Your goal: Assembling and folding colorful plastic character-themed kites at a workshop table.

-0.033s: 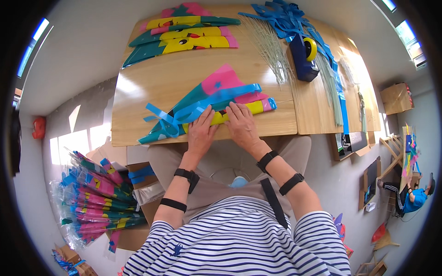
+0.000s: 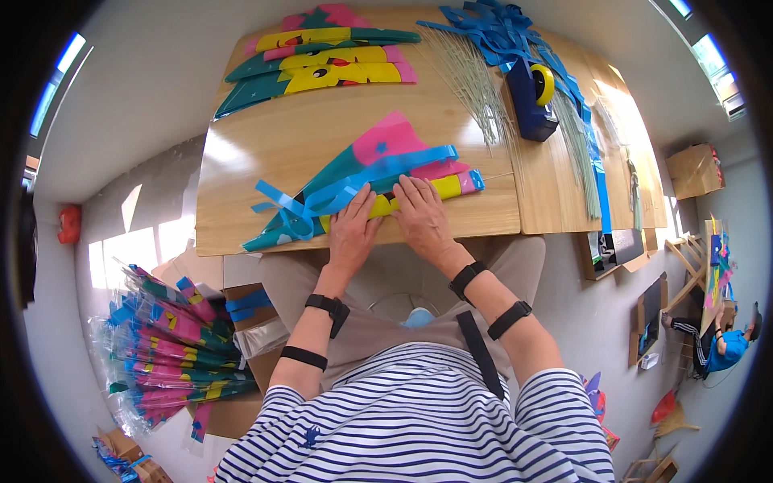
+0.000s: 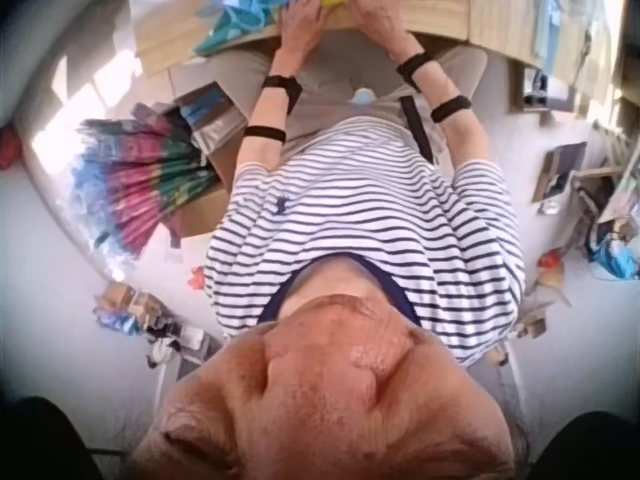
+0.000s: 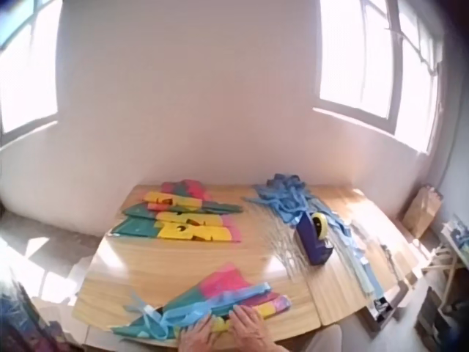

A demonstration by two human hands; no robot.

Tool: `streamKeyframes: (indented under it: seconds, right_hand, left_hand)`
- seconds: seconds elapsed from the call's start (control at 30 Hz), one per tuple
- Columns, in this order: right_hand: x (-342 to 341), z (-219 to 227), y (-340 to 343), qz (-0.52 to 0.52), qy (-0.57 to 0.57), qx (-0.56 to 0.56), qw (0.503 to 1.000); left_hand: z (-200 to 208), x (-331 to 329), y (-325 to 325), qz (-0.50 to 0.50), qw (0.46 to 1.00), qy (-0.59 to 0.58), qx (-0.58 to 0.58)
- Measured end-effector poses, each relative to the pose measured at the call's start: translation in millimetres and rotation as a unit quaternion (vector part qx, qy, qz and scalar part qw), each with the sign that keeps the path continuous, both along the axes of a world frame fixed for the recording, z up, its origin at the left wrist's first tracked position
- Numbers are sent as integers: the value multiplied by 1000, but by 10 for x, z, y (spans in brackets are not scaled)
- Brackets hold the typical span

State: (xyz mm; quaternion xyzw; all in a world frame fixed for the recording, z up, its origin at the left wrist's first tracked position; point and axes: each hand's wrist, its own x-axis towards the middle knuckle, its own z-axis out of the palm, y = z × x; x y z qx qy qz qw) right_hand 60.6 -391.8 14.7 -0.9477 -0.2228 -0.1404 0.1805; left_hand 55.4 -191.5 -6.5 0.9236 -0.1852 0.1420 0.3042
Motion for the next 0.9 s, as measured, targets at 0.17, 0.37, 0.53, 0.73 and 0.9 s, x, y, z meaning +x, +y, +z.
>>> streamKeyframes:
  seconds: [0.17, 0.37, 0.53, 0.73, 0.9]
  right_hand:
    - [128, -125, 158, 26, -19, -64, 997]
    - [171, -228, 149, 30, 3, -49, 998]
    - [152, -203, 141, 39, 15, -53, 998]
    - [143, -159, 143, 36, 22, -60, 997]
    - [139, -165, 135, 30, 30, -58, 997]
  left_hand:
    - [3, -4, 10, 4, 1000, 7, 21]
    - [23, -20, 12, -4, 999, 28, 25]
    - [38, -29, 33, -10, 999, 26, 33]
    - [162, 38, 157, -29, 999, 32, -31]
    - [558, 388, 483, 84, 996, -21, -13]
